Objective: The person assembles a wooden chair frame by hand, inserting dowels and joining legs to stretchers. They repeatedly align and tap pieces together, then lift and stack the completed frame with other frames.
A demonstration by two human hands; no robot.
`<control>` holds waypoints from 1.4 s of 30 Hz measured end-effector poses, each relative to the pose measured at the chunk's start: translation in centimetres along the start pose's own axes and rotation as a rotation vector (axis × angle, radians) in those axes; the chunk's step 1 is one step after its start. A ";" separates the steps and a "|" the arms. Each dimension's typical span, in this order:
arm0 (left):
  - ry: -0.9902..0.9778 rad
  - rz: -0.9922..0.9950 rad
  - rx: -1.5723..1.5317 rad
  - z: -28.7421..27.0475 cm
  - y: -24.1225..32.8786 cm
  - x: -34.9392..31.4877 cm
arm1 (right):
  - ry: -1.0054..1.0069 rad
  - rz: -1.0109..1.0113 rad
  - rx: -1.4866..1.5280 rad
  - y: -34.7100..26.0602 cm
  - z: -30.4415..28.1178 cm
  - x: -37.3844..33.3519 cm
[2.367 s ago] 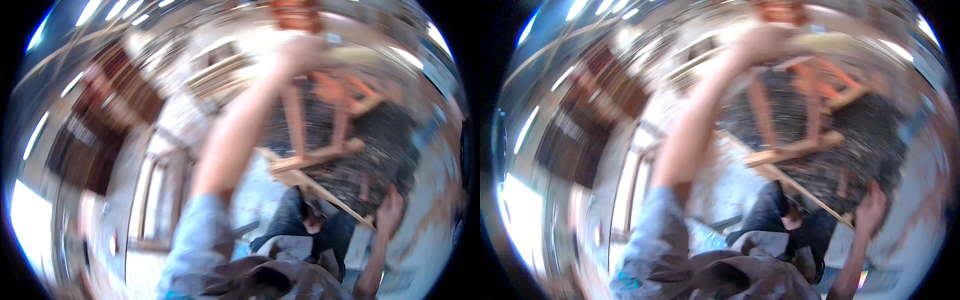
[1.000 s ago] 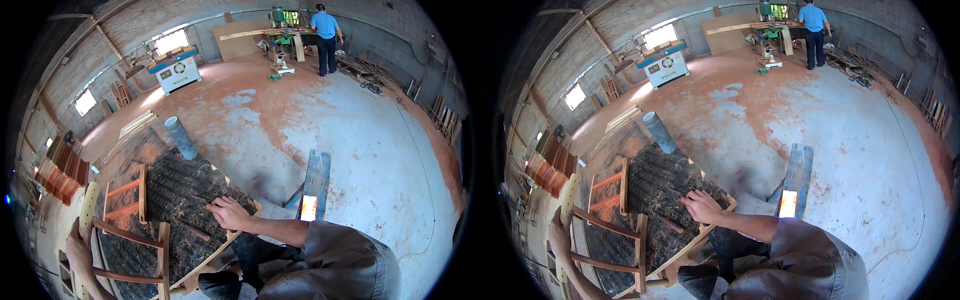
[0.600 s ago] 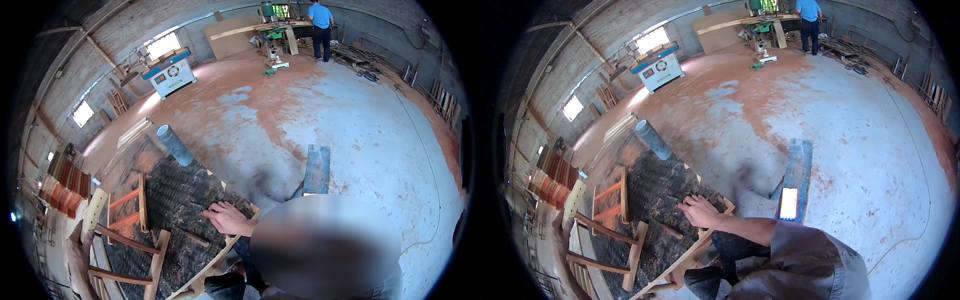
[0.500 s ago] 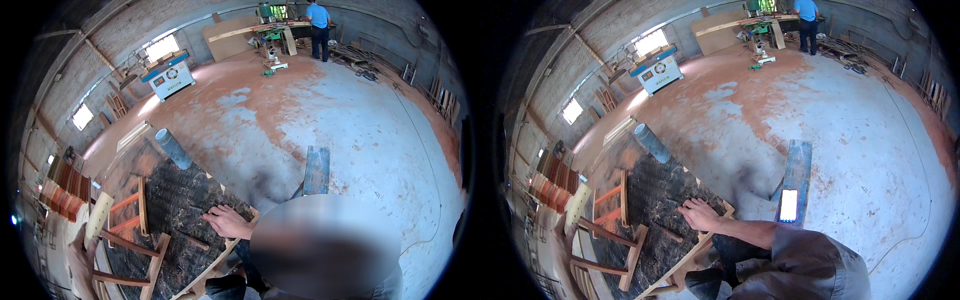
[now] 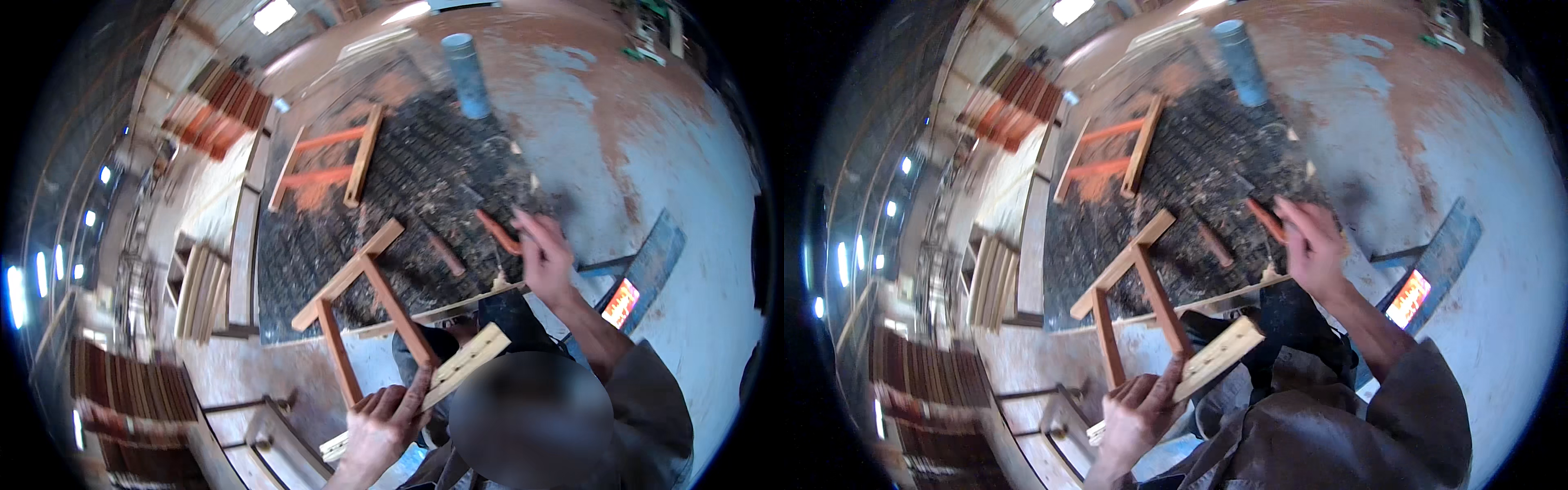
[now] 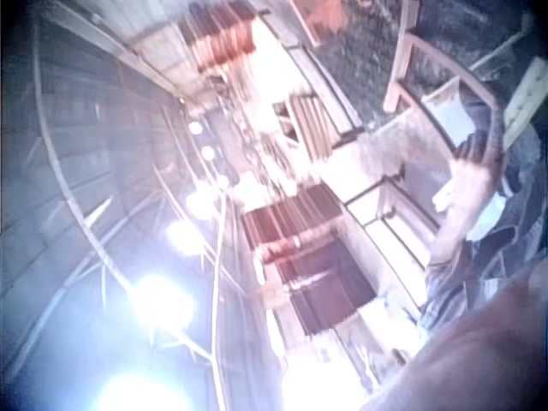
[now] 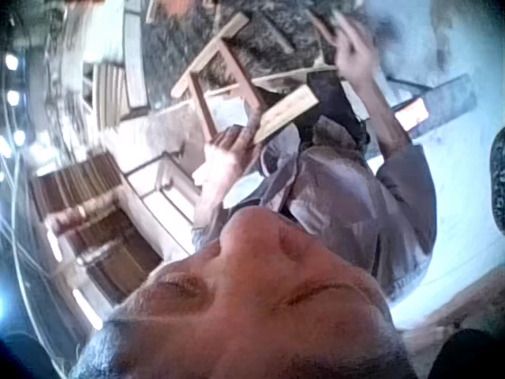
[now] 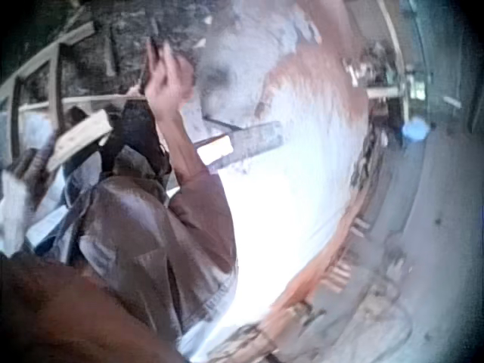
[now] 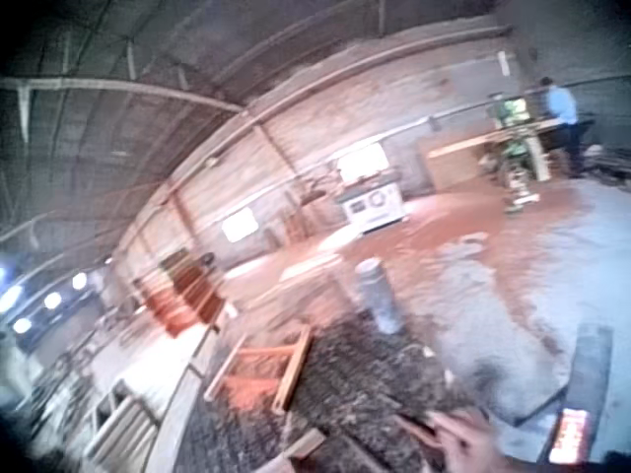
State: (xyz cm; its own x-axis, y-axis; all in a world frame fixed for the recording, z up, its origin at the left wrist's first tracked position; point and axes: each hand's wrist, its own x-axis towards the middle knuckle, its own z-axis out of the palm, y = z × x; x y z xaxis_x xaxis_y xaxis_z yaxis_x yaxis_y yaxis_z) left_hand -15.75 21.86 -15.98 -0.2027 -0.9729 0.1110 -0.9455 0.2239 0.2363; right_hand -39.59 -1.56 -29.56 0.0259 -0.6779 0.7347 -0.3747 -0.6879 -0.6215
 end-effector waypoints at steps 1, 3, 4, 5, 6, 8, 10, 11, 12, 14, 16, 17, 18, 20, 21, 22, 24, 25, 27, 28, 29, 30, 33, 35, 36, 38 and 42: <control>0.001 -0.033 0.008 1.2 1.1 -0.6 | -0.087 0.136 0.166 -0.4 -1.6 -1.3; -0.017 -0.117 -0.023 2.7 1.6 -1.4 | -0.268 0.418 0.375 -2.9 -4.1 -3.6; -0.020 -0.144 -0.028 3.6 1.7 -1.8 | -0.369 0.572 0.451 -4.2 -5.1 -4.7; 0.014 -0.163 -0.053 5.0 1.7 -2.3 | -0.480 0.785 0.591 -5.5 -5.7 -5.9; 0.049 -0.167 -0.081 6.5 1.5 -2.6 | -0.583 1.002 0.713 -6.6 -6.4 -7.0; 0.041 -0.163 -0.111 8.8 1.2 -2.8 | -0.819 1.268 0.801 -8.4 -6.5 -9.5; 0.043 -0.154 -0.160 10.8 0.9 -3.0 | -0.651 1.363 1.059 -10.7 -6.2 -10.4; 0.045 -0.153 -0.174 11.4 0.7 -3.2 | -0.573 1.461 1.091 -9.8 -5.8 -10.8; 0.047 -0.151 -0.192 11.6 0.6 -3.2 | -0.569 1.440 1.036 -9.1 -5.3 -11.3; 0.011 -0.152 -0.241 11.5 0.6 -3.0 | -0.558 1.392 0.931 -8.1 -4.4 -11.8; -0.068 -0.158 -0.303 10.7 0.4 -2.7 | -0.526 1.333 0.859 -8.3 -3.9 -11.6; -0.044 -0.135 -0.412 10.4 -0.7 -2.9 | -0.548 1.299 0.838 -7.8 -3.9 -12.1; 0.006 -0.128 -0.347 9.4 -1.8 -2.2 | -0.555 1.265 0.810 -7.6 -4.0 -12.3; 0.103 -0.118 -0.217 7.1 -4.8 0.3 | -0.552 1.241 0.760 -7.6 -3.8 -12.5; 0.186 -0.144 -0.092 6.4 -6.9 2.0 | -0.553 1.229 0.732 -7.8 -3.9 -12.6; 0.270 -0.171 0.038 6.2 -9.5 4.0 | -0.550 1.222 0.732 -7.8 -3.8 -12.7; 0.433 -0.200 0.015 6.1 -14.7 7.9 | -0.549 1.205 0.736 -7.9 -3.6 -12.6; 0.489 -0.209 0.032 6.1 -16.4 9.4 | -0.546 1.198 0.752 -7.7 -3.5 -12.7; 0.536 -0.196 0.026 6.6 -18.5 11.5 | -0.561 1.188 0.728 -7.7 -3.5 -13.0; 0.507 -0.217 -0.087 7.4 -19.6 12.0 | -0.556 1.189 0.714 -7.6 -3.5 -13.2; 0.476 -0.237 -0.198 8.3 -20.6 12.2 | -0.583 1.189 0.715 -7.3 -3.7 -13.4; 0.427 -0.249 -0.319 9.2 -21.0 12.5 | -0.576 1.208 0.710 -7.4 -3.8 -13.2; 0.385 -0.330 -0.311 9.1 -21.3 12.0 | -0.562 1.255 0.734 -8.5 -3.5 -12.5; 0.314 -0.389 -0.346 8.8 -21.6 12.1 | -0.554 1.257 0.722 -8.2 -3.6 -12.7; 0.259 -0.421 -0.343 8.2 -21.1 12.2 | -0.540 1.266 0.718 -8.2 -3.8 -13.0; 0.157 -0.354 -0.309 7.4 -21.0 12.8 | -0.526 1.255 0.680 -8.0 -4.0 -12.8; 0.162 -0.193 -0.364 8.0 -23.1 12.0 | -0.546 1.163 0.572 -6.4 -3.0 -14.1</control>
State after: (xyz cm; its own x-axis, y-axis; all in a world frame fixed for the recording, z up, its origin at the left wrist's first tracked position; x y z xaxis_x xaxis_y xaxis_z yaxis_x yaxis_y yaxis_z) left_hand 1.65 4.59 -27.87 0.0388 -0.9838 0.1748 -0.8046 0.0730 0.5893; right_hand -40.38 13.15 -35.13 0.3673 -0.8474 -0.3834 -0.0098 0.4086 -0.9126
